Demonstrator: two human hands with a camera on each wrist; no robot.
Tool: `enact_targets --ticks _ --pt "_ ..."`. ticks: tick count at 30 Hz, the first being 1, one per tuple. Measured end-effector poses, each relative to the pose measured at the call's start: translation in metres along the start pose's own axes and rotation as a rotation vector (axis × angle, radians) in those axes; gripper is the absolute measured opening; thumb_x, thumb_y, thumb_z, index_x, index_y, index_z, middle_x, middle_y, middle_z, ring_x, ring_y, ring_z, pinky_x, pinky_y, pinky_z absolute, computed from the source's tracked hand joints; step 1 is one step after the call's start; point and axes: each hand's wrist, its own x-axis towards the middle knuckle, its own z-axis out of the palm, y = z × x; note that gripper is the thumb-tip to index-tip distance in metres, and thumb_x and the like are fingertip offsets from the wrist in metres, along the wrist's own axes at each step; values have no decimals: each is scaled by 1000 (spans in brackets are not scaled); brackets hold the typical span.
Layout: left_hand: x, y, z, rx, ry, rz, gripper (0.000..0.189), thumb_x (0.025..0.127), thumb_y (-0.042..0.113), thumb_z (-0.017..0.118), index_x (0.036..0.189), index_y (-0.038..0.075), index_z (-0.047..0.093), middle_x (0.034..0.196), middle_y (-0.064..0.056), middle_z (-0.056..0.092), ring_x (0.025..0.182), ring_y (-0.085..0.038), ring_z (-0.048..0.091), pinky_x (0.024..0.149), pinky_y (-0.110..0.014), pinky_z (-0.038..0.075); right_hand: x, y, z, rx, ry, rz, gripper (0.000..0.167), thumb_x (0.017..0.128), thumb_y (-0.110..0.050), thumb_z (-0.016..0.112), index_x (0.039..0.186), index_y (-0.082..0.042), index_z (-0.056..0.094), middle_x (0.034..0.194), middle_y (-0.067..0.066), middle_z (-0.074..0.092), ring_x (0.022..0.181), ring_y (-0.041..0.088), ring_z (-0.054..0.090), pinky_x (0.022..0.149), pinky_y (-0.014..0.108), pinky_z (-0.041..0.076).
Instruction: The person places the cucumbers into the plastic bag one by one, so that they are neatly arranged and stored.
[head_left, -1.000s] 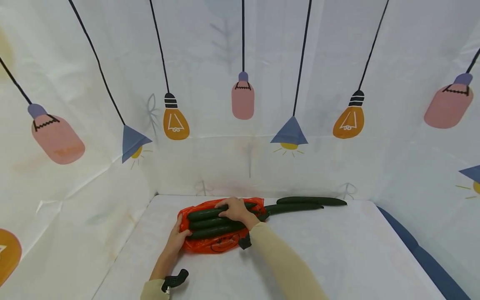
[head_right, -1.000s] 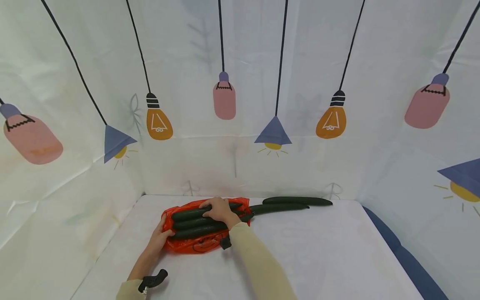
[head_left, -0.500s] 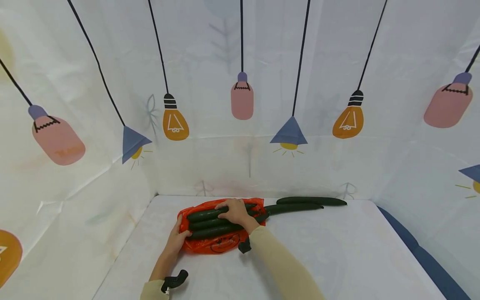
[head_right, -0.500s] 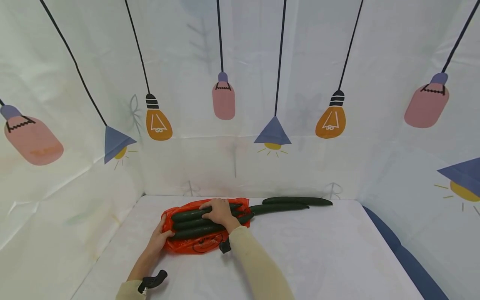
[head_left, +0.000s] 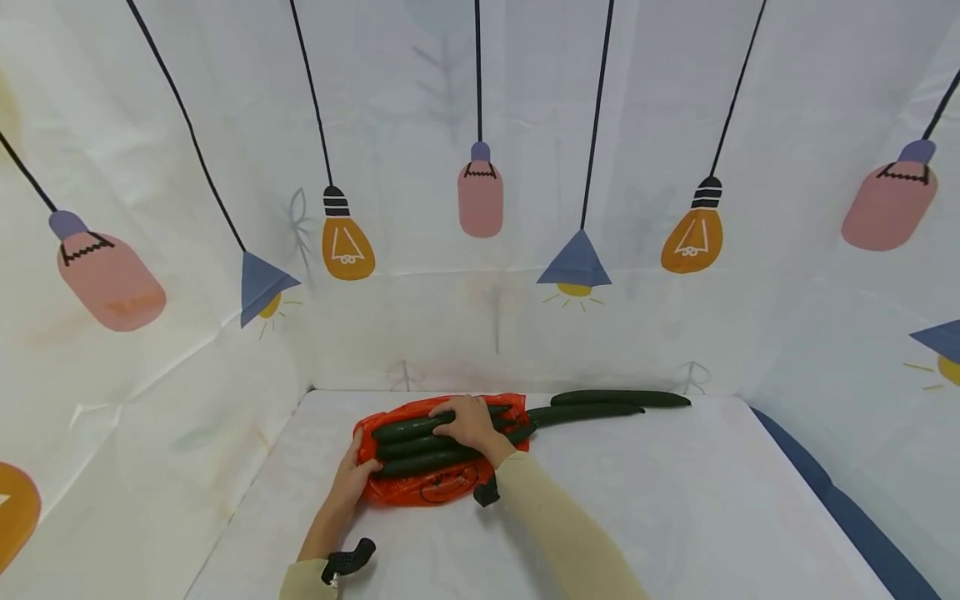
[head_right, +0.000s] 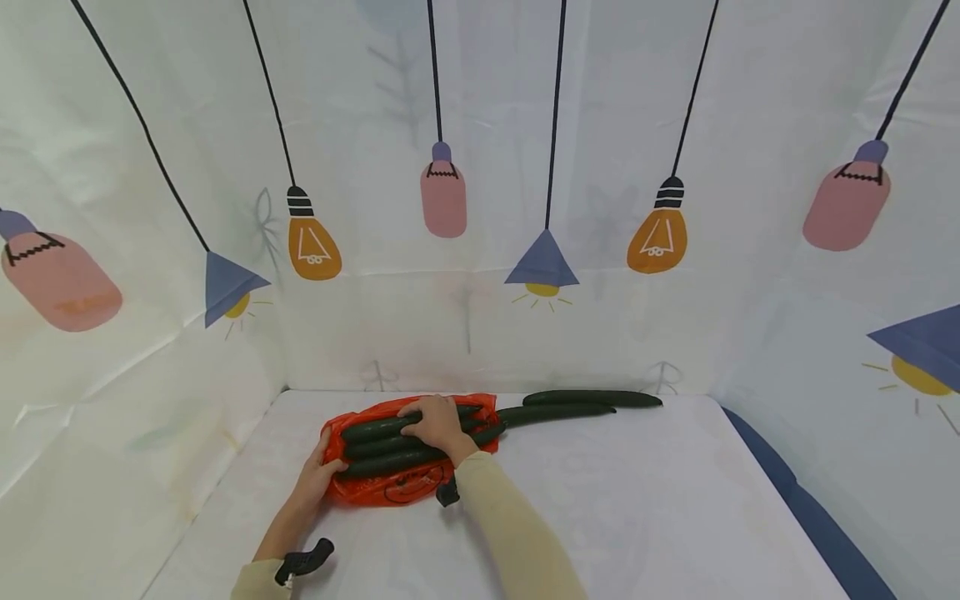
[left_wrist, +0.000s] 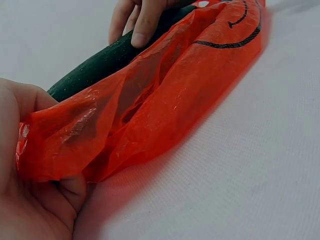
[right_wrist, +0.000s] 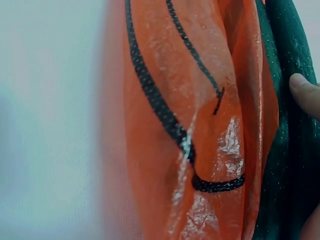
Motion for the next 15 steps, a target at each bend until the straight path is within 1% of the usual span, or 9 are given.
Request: enact_targets --ticks 3,5,8,10,13,15 --pt "1 2 -2 7 -11 11 87 87 2 52 156 16 0 160 -19 2 144 -41 3 112 -62 6 2 -2 -2 23 24 -6 25 80 -36 80 103 -27 77 103 -13 70 101 14 61 89 44 39" --pt "2 4 -2 4 -12 16 87 87 2 51 156 16 1 160 -19 3 144 -40 3 112 -62 5 3 -3 -5 56 29 5 27 80 -38 79 103 -25 77 104 -11 70 102 15 61 92 45 39" --pt "3 7 -2 -3 -15 29 86 87 3 51 156 14 1 160 -19 3 144 -40 3 112 -62 4 7 -3 -14 107 36 23 29 81 -39 77 104 -21 76 107 -7 70 105 18 61 97 48 40" --pt "3 8 -2 -4 -13 17 86 87 3 52 156 14 2 161 -18 4 144 -39 4 113 -61 5 7 -2 -22 137 37 30 30 83 -39 76 104 -18 76 107 -4 70 106 20 61 99 52 39" --pt "2 6 -2 11 -17 1 87 87 3 52 156 16 0 160 -19 3 144 -40 4 112 -62 6 6 2 -33 168 32 30 28 85 -36 75 103 -14 76 106 -2 70 105 22 61 98 51 42" --pt "1 3 -3 17 -14 -8 88 87 4 52 157 17 0 160 -19 4 144 -41 5 112 -62 8 4 6 -40 183 32 30 25 87 -33 73 102 -13 76 104 -2 70 103 21 62 95 46 46"
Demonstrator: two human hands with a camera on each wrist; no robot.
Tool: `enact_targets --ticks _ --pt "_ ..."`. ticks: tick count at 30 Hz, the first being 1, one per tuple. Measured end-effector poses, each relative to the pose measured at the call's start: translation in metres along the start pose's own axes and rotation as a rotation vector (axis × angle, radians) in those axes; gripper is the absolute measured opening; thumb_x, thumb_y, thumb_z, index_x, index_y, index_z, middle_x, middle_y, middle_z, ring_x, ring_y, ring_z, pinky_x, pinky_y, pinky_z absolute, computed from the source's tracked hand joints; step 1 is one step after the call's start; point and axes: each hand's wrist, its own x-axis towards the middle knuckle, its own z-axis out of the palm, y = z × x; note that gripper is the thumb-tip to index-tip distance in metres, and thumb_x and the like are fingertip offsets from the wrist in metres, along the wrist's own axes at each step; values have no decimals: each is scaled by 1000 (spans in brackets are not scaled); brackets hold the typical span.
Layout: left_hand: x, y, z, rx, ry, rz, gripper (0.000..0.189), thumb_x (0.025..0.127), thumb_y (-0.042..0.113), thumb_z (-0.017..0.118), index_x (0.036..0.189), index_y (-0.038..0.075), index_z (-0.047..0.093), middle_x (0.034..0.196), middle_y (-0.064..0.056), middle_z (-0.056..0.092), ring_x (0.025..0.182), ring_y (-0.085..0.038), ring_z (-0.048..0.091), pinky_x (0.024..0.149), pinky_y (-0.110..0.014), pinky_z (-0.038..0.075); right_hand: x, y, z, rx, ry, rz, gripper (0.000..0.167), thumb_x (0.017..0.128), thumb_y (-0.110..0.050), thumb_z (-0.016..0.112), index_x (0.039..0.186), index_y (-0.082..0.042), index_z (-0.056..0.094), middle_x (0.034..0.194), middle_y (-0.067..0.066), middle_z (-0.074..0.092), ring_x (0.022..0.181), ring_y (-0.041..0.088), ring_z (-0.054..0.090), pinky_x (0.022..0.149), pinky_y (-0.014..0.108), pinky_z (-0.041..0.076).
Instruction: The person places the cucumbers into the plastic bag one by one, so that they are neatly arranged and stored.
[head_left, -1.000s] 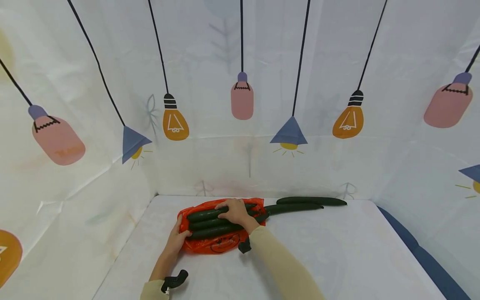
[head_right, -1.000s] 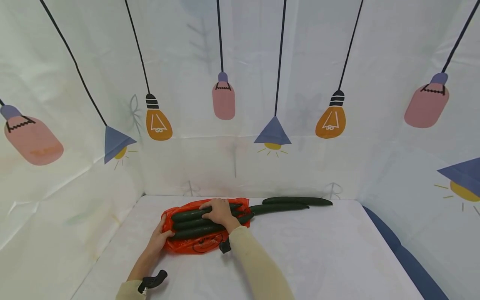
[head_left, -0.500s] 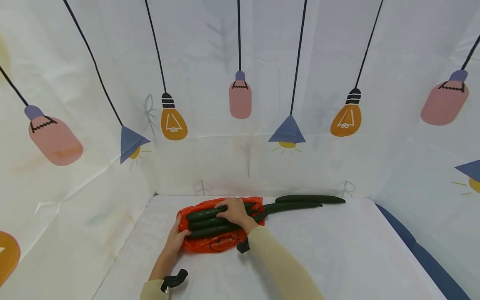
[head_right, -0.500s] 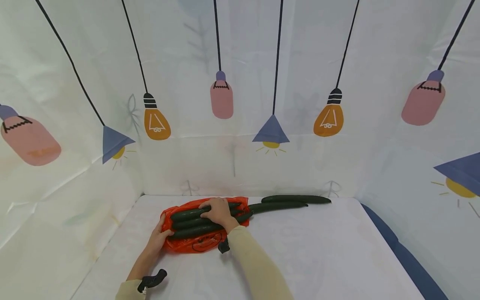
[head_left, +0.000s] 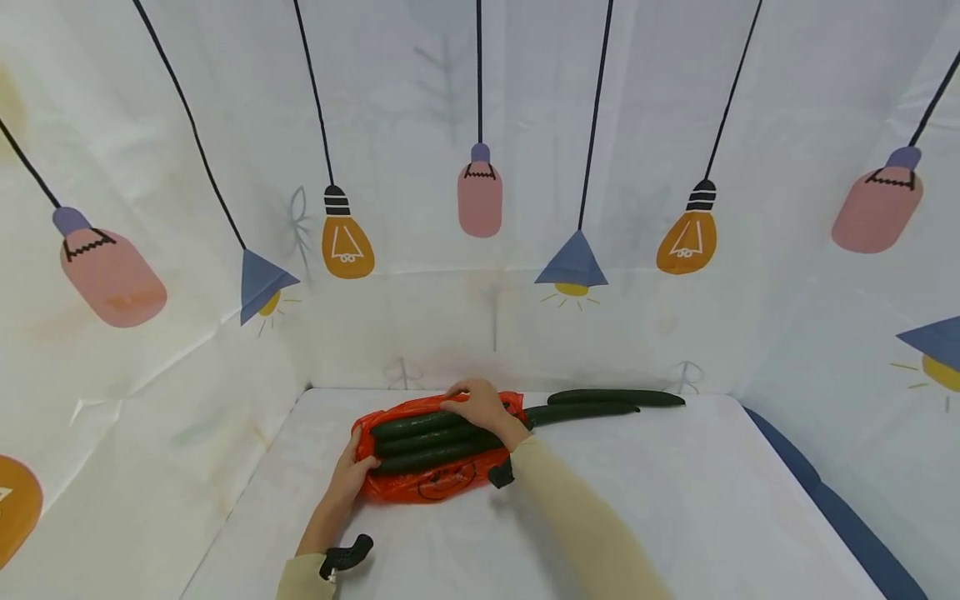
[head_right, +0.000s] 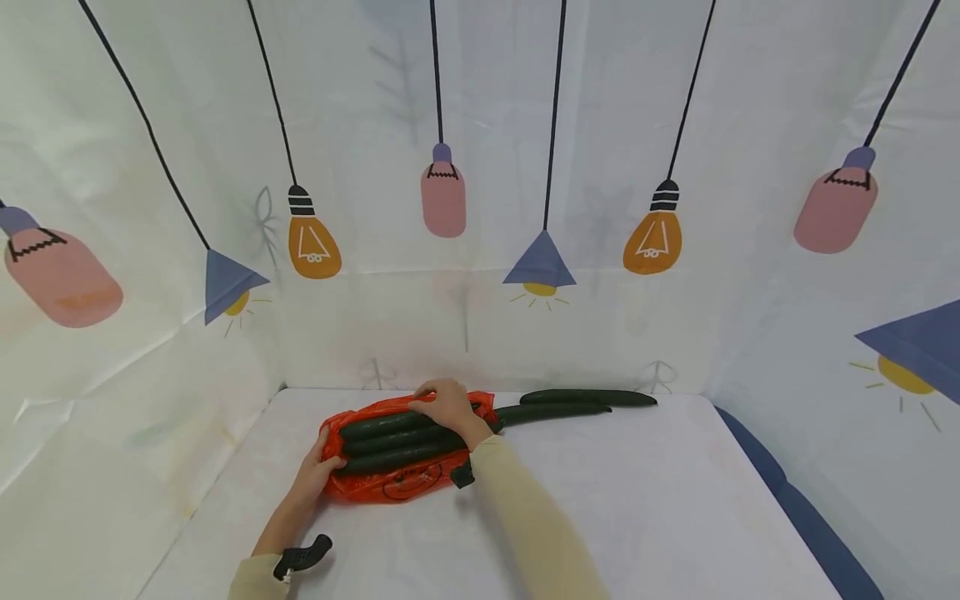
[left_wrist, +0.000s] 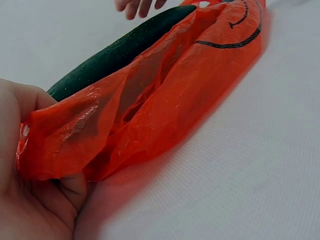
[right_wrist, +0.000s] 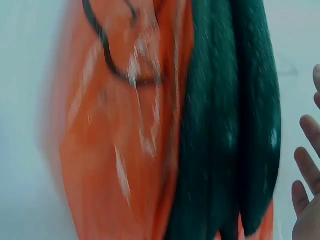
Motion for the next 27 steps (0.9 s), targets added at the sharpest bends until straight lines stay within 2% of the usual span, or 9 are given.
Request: enact_targets --ticks 3,8,12,19,27 --pt "-1 -4 0 10 1 -8 88 87 5 52 157 18 0 160 -20 4 143 -42 6 111 -63 10 -3 9 -10 13 24 -6 19 89 -29 71 99 -14 76 101 -3 71 100 19 63 89 39 50" --pt "-6 -8 -1 12 -1 -17 88 87 5 52 156 19 0 160 -20 3 143 -42 4 111 -63 9 -10 27 -22 15 79 1 13 90 -25 69 96 -15 76 99 -2 71 97 19 64 87 40 50" --pt "-7 -7 -3 1 -3 -18 89 86 4 53 156 18 0 160 -19 2 144 -40 1 112 -63 6 -16 41 -35 19 111 64 13 91 -24 68 95 -15 76 100 -1 71 98 20 63 88 42 50" --pt "-1 -2 -1 8 -3 5 86 88 3 50 156 17 -1 161 -19 3 144 -40 5 113 -60 10 -20 70 -69 -31 167 150 16 92 -23 67 95 -10 75 97 1 70 98 24 61 90 45 48" --pt "1 -2 0 14 -15 -8 87 89 5 50 156 18 -3 161 -18 2 143 -40 5 112 -60 12 -43 103 -93 -99 174 213 17 92 -21 67 94 -7 75 96 6 70 92 26 60 84 45 48"
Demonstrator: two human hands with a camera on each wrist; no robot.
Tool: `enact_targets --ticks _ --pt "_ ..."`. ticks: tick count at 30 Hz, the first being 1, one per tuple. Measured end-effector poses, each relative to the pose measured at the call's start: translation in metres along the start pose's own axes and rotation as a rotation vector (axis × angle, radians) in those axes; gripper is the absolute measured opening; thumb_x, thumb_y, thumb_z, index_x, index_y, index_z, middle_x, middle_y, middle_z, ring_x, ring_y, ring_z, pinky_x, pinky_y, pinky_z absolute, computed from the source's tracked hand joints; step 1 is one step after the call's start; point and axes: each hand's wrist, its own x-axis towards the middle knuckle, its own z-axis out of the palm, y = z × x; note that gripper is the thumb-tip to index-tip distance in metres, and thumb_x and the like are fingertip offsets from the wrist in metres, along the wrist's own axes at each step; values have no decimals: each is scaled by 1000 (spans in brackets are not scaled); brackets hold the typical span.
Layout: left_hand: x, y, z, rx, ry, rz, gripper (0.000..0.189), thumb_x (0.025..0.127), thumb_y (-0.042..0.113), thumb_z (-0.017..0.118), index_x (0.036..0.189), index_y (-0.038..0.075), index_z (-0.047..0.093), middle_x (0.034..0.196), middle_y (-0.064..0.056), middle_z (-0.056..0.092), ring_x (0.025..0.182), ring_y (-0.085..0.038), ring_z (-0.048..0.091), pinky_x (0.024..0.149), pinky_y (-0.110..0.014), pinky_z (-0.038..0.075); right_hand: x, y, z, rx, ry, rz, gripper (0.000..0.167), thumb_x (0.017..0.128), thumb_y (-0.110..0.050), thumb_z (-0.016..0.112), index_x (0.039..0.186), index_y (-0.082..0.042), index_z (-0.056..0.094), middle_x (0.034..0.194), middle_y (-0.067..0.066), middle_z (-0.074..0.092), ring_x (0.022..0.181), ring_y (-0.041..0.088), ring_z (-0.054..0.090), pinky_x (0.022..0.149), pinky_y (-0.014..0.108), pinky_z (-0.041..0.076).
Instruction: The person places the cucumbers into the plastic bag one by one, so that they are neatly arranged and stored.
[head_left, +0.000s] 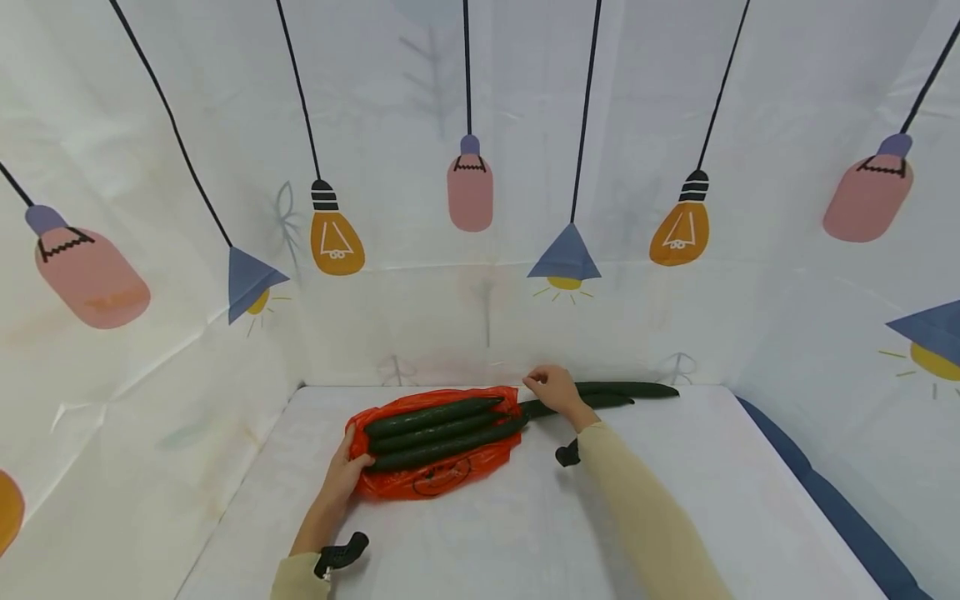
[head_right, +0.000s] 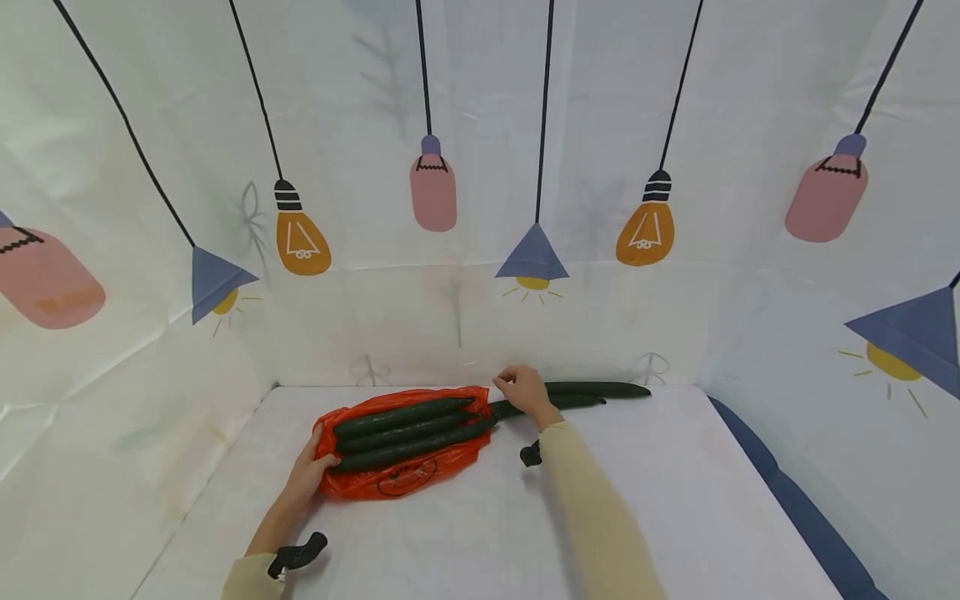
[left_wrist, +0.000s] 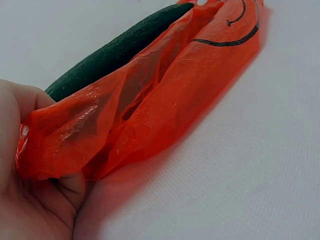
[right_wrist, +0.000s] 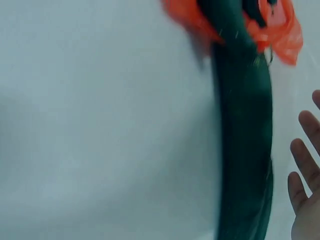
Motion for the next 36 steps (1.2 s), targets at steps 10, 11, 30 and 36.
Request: enact_targets --ticks 10,11,30,36 --pt "1 -3 -3 13 11 -1 88 86 2 51 157 17 0 161 -18 4 143 -40 6 112 -60 12 -15 24 -17 7 -30 119 16 93 -18 66 99 -6 74 98 5 68 91 24 61 83 44 50" --pt "2 -2 -3 18 12 -2 88 86 3 50 157 17 0 161 -18 4 143 -40 6 112 -60 12 -15 25 -18 4 -27 123 15 92 -18 66 99 -7 74 98 5 68 92 24 61 83 44 49" --pt "-4 -7 -2 21 12 5 91 83 0 52 156 13 0 159 -22 4 142 -42 7 112 -61 12 -27 49 -26 -121 -200 85 28 77 -25 82 101 -13 74 101 2 67 88 20 59 80 41 50" --pt "1 -6 -1 80 13 -5 90 85 4 53 156 15 -1 160 -21 4 143 -43 7 111 -62 12 -23 45 -33 -243 -298 72 35 74 -26 85 104 -18 70 96 1 62 88 21 55 86 49 42"
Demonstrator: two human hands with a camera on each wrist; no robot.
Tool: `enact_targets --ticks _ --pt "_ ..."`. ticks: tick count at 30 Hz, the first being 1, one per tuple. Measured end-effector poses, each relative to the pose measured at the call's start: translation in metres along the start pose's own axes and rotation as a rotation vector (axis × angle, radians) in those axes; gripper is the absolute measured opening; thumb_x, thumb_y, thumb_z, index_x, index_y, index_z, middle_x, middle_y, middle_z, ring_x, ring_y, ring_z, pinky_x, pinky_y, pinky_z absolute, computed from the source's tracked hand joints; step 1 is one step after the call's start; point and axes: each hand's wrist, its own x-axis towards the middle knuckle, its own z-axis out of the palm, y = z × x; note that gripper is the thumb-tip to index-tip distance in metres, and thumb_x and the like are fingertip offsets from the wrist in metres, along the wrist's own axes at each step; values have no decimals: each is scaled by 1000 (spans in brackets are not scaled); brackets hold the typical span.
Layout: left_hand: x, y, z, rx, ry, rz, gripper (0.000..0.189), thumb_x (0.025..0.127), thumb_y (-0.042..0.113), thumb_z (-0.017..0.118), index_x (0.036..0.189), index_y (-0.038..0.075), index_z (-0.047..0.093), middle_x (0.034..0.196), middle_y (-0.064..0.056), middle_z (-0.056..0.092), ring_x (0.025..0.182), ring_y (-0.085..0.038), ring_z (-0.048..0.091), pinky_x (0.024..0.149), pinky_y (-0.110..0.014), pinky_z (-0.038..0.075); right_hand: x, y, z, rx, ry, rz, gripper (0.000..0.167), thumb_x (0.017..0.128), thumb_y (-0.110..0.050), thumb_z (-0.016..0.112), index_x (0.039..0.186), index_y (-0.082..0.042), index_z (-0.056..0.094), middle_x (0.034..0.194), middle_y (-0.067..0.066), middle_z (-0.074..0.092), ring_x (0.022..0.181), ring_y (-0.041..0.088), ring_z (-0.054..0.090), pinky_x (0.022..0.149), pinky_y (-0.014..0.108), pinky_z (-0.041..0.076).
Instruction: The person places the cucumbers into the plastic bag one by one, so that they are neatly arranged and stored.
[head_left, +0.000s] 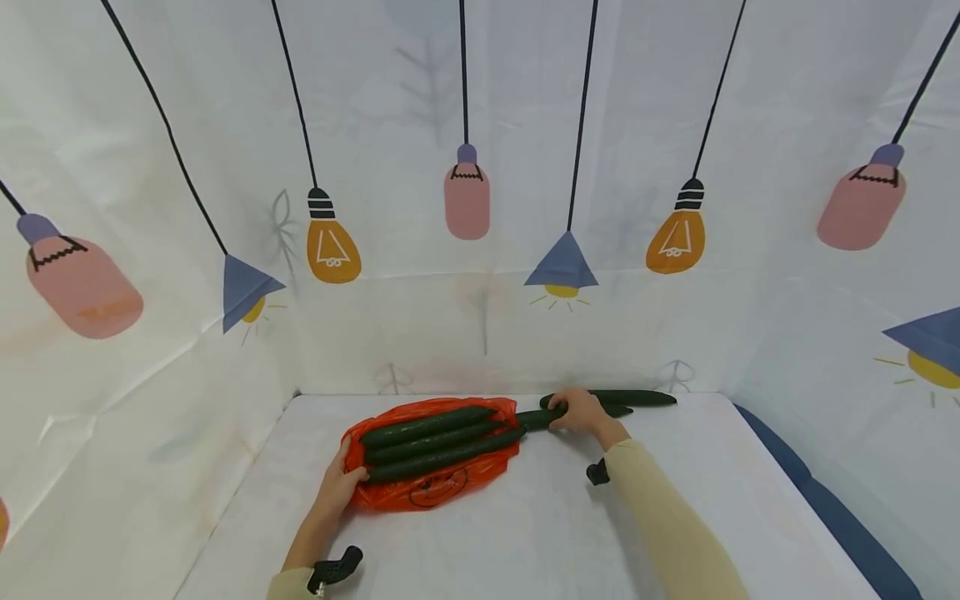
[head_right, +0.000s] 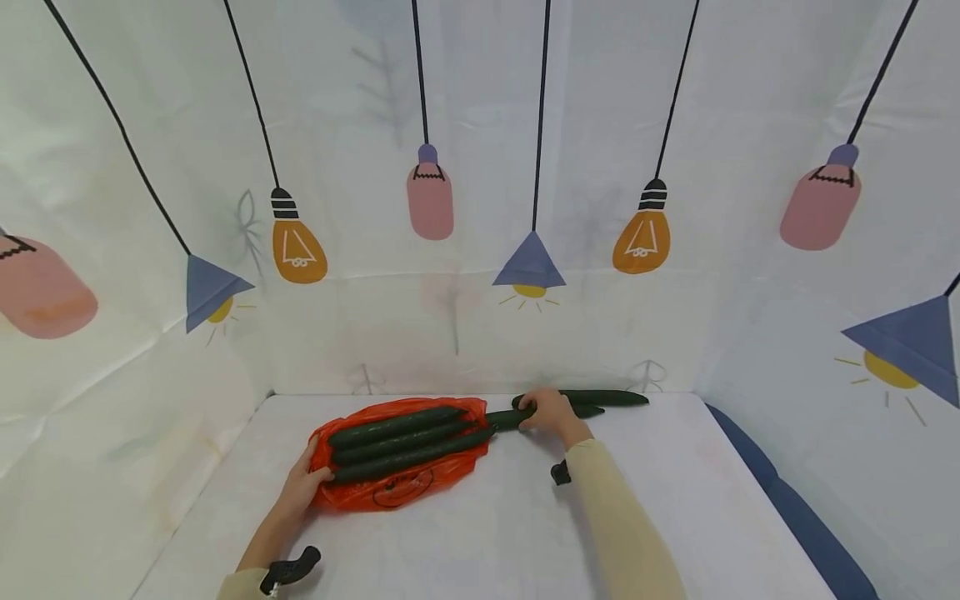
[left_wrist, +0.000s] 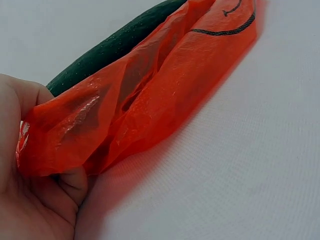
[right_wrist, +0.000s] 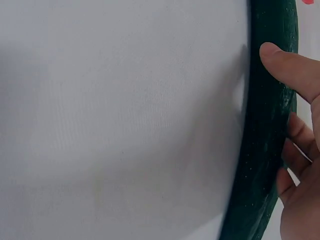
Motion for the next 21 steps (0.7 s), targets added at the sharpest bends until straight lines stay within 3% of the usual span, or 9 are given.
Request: enact_targets --ticks 4,11,18,21 --pt "1 2 2 5 -3 -3 90 84 5 53 156 15 0 159 -22 4 143 -44 6 110 -63 12 -6 -3 -5 3 -22 8 34 73 -24 86 100 -18 67 98 1 63 92 22 56 90 53 38" --pt "-1 1 2 3 -10 3 90 85 4 53 156 14 -1 159 -22 4 143 -44 5 111 -62 12 -18 4 -2 135 -76 4 47 72 -14 86 116 -17 71 110 7 63 98 23 58 83 43 51" --pt "0 4 0 9 -8 -6 89 85 3 52 156 14 -1 160 -21 4 143 -42 6 112 -61 12 -26 4 3 165 33 -99 45 77 -8 81 120 -15 69 120 11 64 112 32 57 95 52 45" --pt "0 5 0 11 -10 -5 89 86 3 51 156 14 -1 160 -21 4 143 -42 6 112 -60 12 -29 6 5 215 85 -104 44 77 -7 80 120 -14 70 124 11 63 118 34 54 99 53 42"
